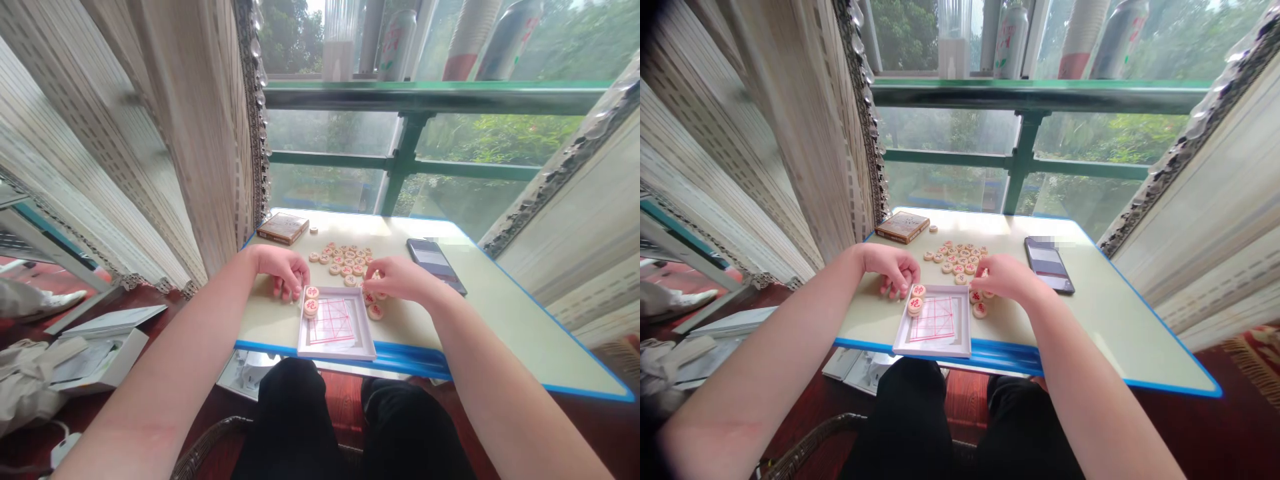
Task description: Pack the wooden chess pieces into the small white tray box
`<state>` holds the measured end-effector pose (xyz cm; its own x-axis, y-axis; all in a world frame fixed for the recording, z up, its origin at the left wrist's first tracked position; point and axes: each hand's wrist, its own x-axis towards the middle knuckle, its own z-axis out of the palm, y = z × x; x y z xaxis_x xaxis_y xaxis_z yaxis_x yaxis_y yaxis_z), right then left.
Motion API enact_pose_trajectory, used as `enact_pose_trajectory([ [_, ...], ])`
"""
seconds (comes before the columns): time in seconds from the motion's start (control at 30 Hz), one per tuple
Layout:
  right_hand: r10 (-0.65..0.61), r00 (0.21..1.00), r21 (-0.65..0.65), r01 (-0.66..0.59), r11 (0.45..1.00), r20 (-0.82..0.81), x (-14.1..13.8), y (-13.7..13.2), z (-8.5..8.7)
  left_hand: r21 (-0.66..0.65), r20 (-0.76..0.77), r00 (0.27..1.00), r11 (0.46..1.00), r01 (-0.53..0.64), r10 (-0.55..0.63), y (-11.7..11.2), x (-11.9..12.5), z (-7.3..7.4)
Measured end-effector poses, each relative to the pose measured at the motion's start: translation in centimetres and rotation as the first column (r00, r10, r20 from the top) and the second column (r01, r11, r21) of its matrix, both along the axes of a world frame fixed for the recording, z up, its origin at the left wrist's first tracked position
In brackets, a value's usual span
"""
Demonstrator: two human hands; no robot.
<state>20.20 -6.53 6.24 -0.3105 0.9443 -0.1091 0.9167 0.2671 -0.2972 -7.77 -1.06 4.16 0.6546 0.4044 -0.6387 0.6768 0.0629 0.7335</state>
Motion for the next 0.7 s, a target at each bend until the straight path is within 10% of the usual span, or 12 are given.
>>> enact_pose_trajectory([
  [0.4, 0.059, 0.998, 0.013, -0.059, 0.998, -0.002, 0.2, 0.2, -1.0, -0.003, 0.033, 0.999, 1.0, -0.014, 0.014, 0.0, -0.1, 0.0],
  [0.7, 0.0, 0.999, 0.32, 0.011, 0.947, -0.034, -1.2, -1.1, -0.6, -0.041, 0.034, 0.999, 0.999, -0.022, 0.023, -0.2, -0.2, 0.4],
])
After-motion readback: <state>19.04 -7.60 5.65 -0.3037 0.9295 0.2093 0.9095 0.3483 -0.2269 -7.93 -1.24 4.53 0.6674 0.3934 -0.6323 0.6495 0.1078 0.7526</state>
